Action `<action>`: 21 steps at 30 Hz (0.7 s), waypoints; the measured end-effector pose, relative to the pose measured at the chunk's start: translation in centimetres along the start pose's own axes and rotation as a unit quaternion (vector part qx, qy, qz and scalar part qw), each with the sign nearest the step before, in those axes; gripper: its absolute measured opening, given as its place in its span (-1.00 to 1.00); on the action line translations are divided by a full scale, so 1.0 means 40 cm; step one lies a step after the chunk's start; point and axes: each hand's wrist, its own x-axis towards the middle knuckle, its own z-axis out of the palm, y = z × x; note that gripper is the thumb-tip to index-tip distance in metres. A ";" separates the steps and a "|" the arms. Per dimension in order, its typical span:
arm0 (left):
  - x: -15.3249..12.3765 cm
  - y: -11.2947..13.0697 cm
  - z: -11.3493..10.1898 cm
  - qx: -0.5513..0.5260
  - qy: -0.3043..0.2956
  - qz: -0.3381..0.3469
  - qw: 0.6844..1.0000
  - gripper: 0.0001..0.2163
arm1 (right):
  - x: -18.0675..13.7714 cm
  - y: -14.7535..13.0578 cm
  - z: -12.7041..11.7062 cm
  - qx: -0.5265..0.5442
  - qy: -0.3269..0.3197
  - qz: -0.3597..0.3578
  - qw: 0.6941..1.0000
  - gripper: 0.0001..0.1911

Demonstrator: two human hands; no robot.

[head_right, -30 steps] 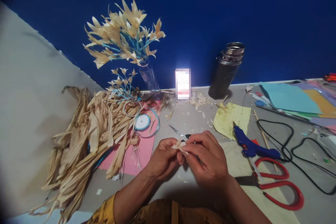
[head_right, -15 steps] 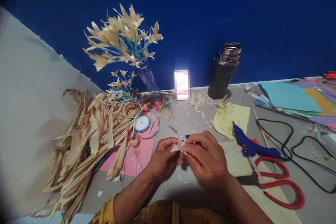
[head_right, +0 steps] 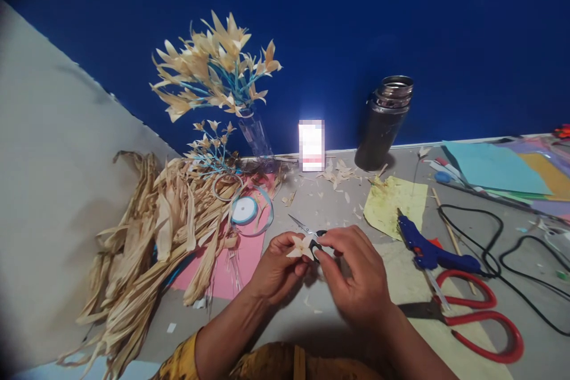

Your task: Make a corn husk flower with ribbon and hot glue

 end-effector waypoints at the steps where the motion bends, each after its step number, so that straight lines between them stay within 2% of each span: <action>1: 0.001 0.000 0.001 -0.002 0.000 0.000 1.000 -0.66 | -0.004 0.001 0.004 0.004 -0.008 0.023 1.000 -0.86; 5: 0.004 0.002 0.004 -0.002 0.009 -0.008 1.000 -0.67 | -0.017 0.004 0.017 0.036 -0.049 0.084 0.995 -0.89; 13: 0.007 -0.004 0.003 0.028 0.019 0.008 0.999 -0.68 | -0.029 0.010 0.033 0.058 -0.050 0.088 0.993 -0.86; 17: 0.007 -0.014 0.002 0.018 0.042 0.017 0.999 -0.67 | -0.032 0.011 0.036 0.061 -0.043 0.109 0.991 -0.88; 21: 0.006 -0.025 -0.002 0.014 0.058 0.016 0.998 -0.65 | -0.031 0.012 0.035 0.048 -0.040 0.102 0.993 -0.89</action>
